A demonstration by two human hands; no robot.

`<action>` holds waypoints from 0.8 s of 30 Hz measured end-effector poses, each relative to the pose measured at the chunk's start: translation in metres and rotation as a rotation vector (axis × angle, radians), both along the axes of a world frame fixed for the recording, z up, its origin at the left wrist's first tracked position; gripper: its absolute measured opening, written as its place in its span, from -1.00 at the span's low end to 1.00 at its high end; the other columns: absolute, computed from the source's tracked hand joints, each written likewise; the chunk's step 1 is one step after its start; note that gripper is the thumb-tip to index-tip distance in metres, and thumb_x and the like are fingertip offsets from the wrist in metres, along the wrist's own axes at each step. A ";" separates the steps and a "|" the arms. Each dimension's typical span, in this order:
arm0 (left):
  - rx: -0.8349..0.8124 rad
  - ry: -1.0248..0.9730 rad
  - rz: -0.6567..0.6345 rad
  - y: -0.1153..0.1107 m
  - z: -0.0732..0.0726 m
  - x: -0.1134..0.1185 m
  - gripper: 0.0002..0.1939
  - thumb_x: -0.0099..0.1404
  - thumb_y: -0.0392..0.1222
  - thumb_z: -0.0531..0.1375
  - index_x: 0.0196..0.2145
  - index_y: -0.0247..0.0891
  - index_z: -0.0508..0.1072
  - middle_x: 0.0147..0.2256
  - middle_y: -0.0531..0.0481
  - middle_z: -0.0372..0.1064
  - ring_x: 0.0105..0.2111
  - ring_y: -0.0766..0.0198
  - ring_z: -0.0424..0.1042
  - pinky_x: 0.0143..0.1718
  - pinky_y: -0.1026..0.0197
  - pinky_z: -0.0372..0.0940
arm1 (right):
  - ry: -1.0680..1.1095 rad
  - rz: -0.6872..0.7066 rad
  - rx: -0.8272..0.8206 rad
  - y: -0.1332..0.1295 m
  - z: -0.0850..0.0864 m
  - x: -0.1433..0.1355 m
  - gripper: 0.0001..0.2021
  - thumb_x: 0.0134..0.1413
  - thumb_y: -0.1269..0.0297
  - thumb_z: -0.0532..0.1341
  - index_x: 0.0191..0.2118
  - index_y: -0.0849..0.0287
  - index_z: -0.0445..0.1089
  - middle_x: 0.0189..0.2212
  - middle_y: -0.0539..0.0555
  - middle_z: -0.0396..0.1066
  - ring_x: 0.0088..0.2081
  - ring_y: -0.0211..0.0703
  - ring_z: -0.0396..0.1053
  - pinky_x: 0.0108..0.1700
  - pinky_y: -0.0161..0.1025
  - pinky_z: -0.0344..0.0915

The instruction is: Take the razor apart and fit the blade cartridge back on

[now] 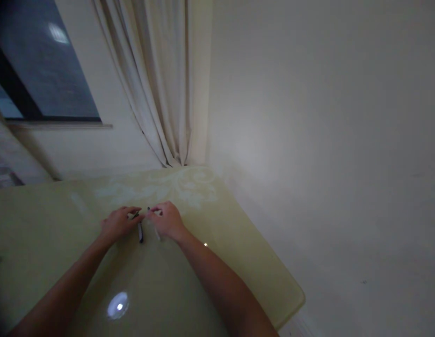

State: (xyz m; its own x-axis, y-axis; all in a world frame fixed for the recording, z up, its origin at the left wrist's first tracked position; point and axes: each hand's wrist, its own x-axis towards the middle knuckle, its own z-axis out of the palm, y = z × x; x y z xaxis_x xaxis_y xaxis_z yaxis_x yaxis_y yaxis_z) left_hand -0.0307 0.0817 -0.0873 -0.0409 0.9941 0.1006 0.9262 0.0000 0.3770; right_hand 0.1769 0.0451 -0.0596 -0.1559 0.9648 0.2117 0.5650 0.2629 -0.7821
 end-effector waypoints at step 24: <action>0.406 -0.472 -0.462 -0.013 0.054 0.002 -0.48 0.36 0.36 0.23 -0.25 -0.14 0.70 -0.20 -0.13 0.62 -0.16 0.04 0.59 -0.02 0.08 0.46 | 0.229 0.099 -0.055 -0.015 0.021 0.007 -0.67 0.34 0.11 0.37 0.09 0.19 0.57 0.00 0.19 0.58 -0.07 -0.11 0.53 0.00 -0.17 0.42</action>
State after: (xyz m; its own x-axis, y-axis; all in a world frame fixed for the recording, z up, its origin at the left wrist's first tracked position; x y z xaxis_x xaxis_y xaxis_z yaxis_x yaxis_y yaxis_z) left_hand -0.0292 0.0691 -0.0331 0.2396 0.8097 0.5358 0.5401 -0.5697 0.6195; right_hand 0.1836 0.0303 -0.0386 -0.2044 0.9583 0.1999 0.3451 0.2616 -0.9014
